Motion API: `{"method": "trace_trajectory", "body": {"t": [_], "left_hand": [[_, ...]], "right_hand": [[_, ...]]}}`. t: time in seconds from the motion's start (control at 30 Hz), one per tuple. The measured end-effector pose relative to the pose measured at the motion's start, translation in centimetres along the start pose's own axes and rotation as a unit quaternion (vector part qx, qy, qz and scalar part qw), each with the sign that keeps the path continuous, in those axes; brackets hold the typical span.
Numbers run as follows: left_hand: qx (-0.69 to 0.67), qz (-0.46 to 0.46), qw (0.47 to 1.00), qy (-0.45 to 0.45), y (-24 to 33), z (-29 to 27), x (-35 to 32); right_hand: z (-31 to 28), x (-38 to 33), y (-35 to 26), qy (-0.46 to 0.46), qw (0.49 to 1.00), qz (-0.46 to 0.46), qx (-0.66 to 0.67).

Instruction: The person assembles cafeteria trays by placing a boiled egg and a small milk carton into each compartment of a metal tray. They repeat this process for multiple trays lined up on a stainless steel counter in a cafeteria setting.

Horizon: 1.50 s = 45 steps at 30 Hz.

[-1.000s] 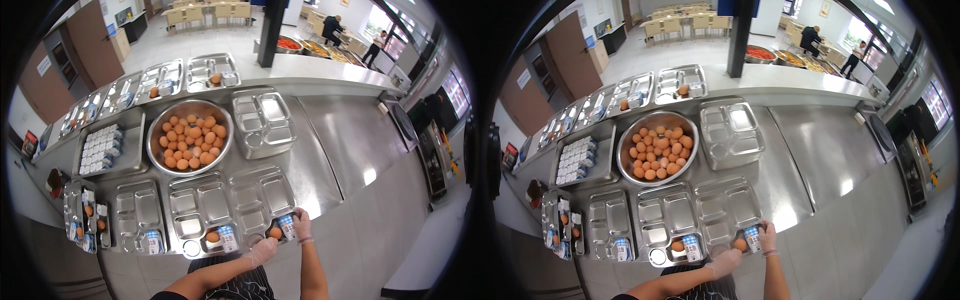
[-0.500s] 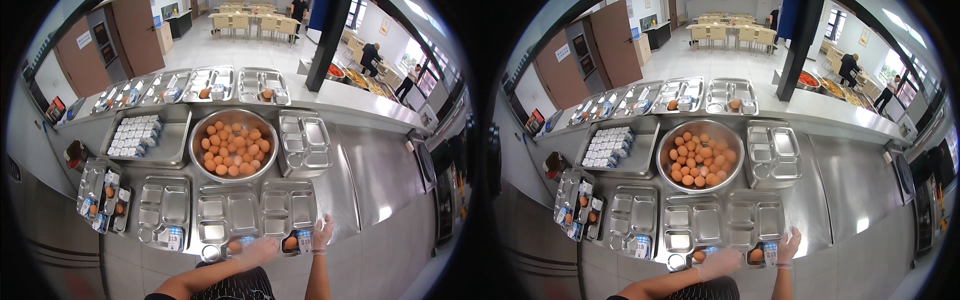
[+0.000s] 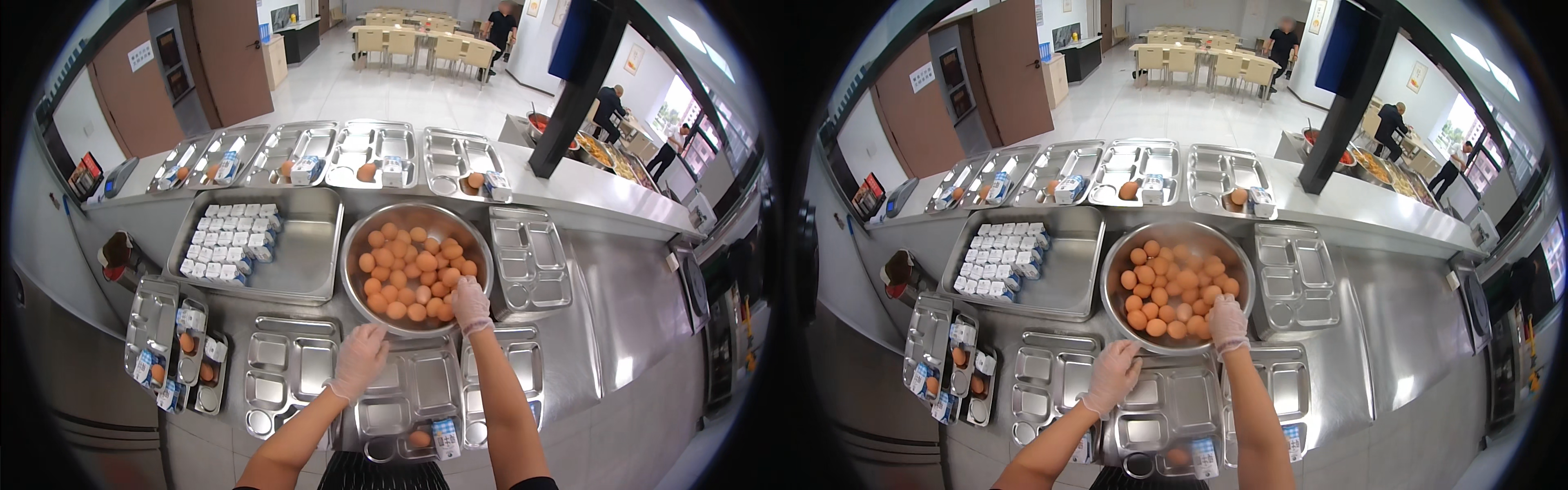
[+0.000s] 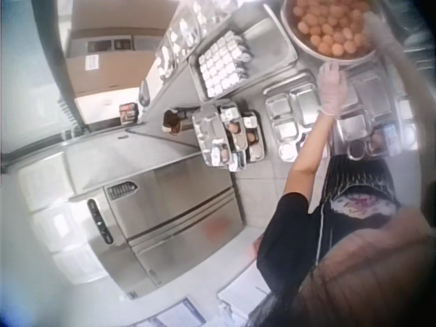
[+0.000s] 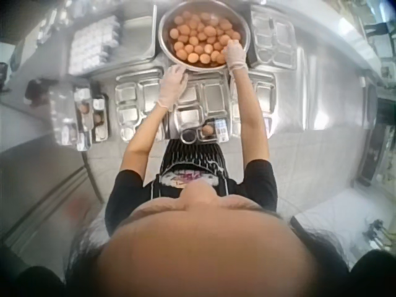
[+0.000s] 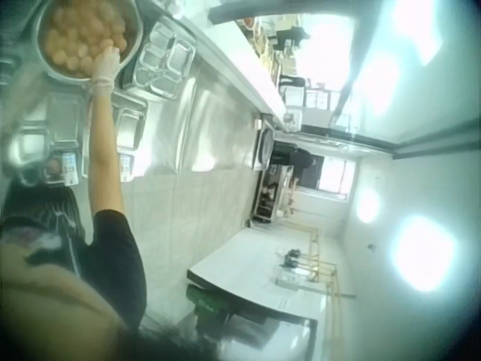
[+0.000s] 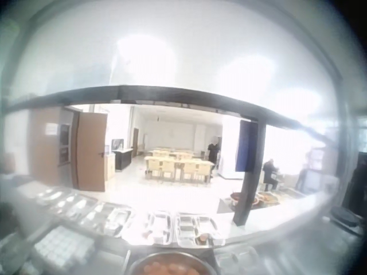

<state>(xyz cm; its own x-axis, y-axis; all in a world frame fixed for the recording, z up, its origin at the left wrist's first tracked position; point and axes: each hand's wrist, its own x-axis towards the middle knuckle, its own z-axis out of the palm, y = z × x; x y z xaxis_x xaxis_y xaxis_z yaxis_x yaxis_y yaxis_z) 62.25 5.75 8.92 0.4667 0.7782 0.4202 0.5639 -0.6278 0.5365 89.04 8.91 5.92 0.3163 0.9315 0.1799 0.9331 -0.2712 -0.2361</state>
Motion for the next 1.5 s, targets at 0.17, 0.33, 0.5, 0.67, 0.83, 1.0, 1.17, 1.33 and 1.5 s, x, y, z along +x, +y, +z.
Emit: {"method": "trace_trajectory", "body": {"t": [0.17,0.33,0.5,0.67,0.83,1.0,1.17,1.33,1.5], "left_hand": [[0.042,-0.003,0.999,0.008,-4.6,-0.3,3.7],[0.032,-0.006,0.998,-0.051,-5.9,1.3,6.6],[-0.021,-0.014,0.999,-0.039,-5.4,0.2,5.9],[-0.006,-0.084,0.996,0.013,-6.0,-4.7,1.4],[0.029,-0.163,0.985,0.05,-8.0,-9.3,-5.6],[0.047,-0.26,0.962,0.066,-9.5,-12.4,-12.4],[0.141,-0.347,0.923,0.084,-12.3,-13.3,-20.8],[0.107,-0.44,0.889,0.076,-13.3,-12.9,-25.3],[0.099,-0.396,0.907,0.1,-13.3,-12.2,-26.5]], "right_hand": [[2.2,3.6,0.3,-0.116,0.987,0.101,-0.044],[2.8,5.2,0.0,-0.181,0.972,0.148,-0.023],[1.3,5.7,-2.1,-0.202,0.964,0.147,-0.09],[3.1,5.2,-0.2,-0.189,0.97,0.129,-0.078],[0.9,6.0,-2.3,-0.222,0.962,0.14,-0.077],[0.6,4.8,-0.3,-0.056,0.987,0.064,-0.138],[-2.6,-0.6,-6.0,0.053,0.966,-0.134,0.214],[-0.4,-13.6,-19.0,-0.21,0.871,-0.244,0.37],[5.4,-22.8,-27.9,-0.287,0.866,-0.328,0.246]]}}
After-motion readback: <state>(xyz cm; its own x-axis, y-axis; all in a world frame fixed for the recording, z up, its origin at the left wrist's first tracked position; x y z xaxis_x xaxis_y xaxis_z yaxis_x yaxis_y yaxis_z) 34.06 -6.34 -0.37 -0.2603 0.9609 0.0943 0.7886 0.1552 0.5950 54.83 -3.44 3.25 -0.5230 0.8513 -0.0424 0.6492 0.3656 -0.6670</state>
